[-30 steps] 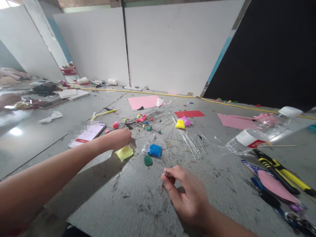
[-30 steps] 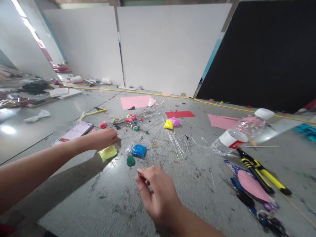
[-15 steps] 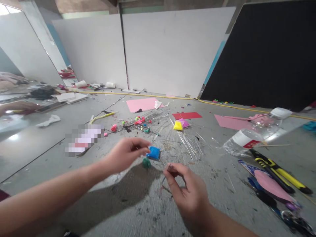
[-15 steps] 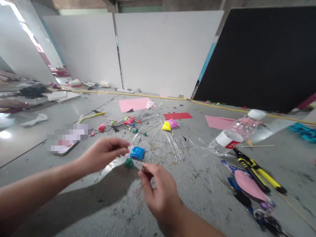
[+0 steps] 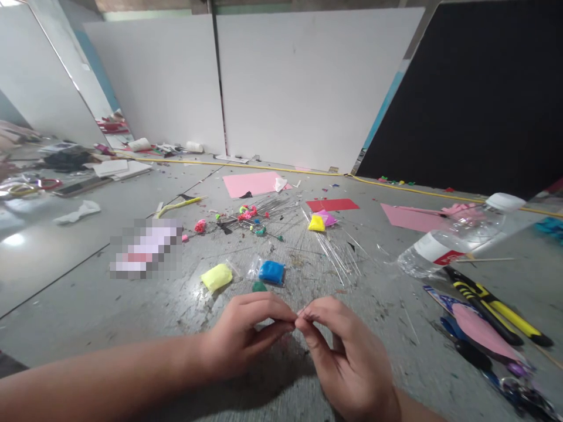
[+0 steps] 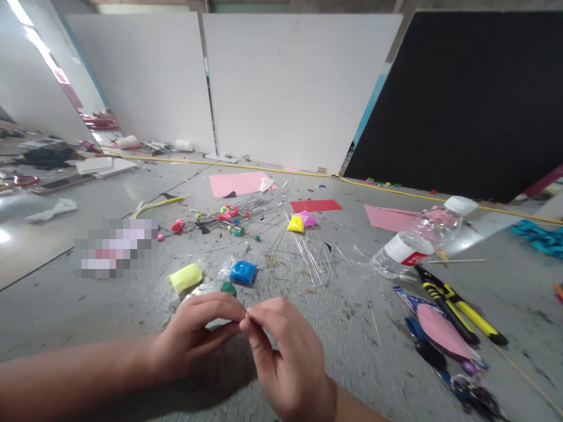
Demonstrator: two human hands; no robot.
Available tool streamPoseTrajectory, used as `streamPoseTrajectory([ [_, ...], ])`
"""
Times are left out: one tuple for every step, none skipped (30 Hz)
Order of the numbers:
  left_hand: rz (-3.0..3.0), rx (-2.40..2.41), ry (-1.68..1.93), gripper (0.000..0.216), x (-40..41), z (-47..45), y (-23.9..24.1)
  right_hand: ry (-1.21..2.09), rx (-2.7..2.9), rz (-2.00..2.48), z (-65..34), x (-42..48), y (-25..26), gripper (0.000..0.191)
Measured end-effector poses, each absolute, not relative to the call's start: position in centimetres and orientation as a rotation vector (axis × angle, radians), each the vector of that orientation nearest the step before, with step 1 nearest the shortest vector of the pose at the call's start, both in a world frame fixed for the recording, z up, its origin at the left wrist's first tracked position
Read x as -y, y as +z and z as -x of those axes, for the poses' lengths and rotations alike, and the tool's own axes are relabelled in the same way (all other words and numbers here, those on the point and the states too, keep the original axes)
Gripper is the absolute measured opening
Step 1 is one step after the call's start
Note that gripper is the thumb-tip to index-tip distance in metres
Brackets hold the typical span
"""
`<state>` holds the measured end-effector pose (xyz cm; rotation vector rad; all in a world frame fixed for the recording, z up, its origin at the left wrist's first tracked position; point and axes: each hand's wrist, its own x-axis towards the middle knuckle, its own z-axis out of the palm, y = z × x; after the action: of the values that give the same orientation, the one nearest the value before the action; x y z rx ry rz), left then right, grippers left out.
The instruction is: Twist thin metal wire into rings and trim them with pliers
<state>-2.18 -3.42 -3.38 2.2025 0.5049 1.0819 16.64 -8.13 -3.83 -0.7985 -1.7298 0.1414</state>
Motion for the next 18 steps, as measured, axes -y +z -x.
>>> streamPoseTrajectory([
  [-2.200,-0.498,1.082,0.009,3.5,2.1,-3.4,0.135,1.758,0.770,-16.7,8.3,-3.6,0.028],
  [-2.201,-0.497,1.081,0.008,3.5,2.1,-3.4,0.125,1.780,0.749,-16.7,8.5,-3.5,0.030],
  [-2.209,-0.496,1.075,0.008,3.5,2.1,-3.4,0.114,1.794,0.740,-16.7,8.6,-3.4,0.032],
  [-2.221,-0.487,1.065,0.008,3.4,2.1,-3.5,0.104,1.799,0.740,-16.7,8.6,-3.4,0.032],
  [-2.235,-0.479,1.052,0.009,3.3,2.2,-3.6,0.100,1.801,0.746,-16.6,8.5,-3.5,0.031],
  [-2.249,-0.473,1.036,0.010,3.1,2.2,-3.7,0.104,1.802,0.752,-16.6,8.5,-3.6,0.031],
  [-2.260,-0.472,1.018,0.010,3.0,2.3,-3.7,0.112,1.805,0.754,-16.5,8.4,-3.8,0.030],
  [-2.265,-0.477,0.987,0.011,2.8,2.4,-3.8,0.119,1.806,0.753,-16.4,8.2,-4.0,0.029],
  [-2.269,-0.483,0.951,0.011,2.6,2.6,-3.9,0.123,1.804,0.752,-16.4,8.1,-4.2,0.029],
  [-2.270,-0.489,0.905,0.010,2.5,2.7,-3.9,0.126,1.798,0.758,-16.3,8.0,-4.3,0.028],
  [-2.273,-0.501,0.853,0.010,2.4,2.7,-4.0,0.125,1.788,0.771,-16.3,7.9,-4.5,0.027],
  [-2.277,-0.520,0.807,0.010,2.4,2.8,-4.0,0.122,1.775,0.787,-16.3,7.8,-4.7,0.025],
  [-2.281,-0.548,0.768,0.011,2.4,2.8,-3.9,0.123,1.762,0.803,-16.3,7.7,-4.9,0.024],
  [-2.286,-0.584,0.736,0.012,2.4,2.9,-3.9,0.124,1.749,0.814,-16.3,7.6,-5.0,0.023],
  [-2.289,-0.621,0.713,0.012,2.5,2.8,-3.8,0.123,1.739,0.817,-16.3,7.6,-5.1,0.023],
  [-2.287,-0.655,0.695,0.013,2.6,2.7,-3.7,0.119,1.732,0.817,-16.3,7.5,-5.2,0.023],
  [-2.280,-0.683,0.686,0.013,2.7,2.6,-3.6,0.112,1.726,0.818,-16.3,7.4,-5.2,0.024],
  [-2.269,-0.704,0.681,0.014,2.7,2.5,-3.5,0.105,1.720,0.823,-16.3,7.3,-5.3,0.024],
])
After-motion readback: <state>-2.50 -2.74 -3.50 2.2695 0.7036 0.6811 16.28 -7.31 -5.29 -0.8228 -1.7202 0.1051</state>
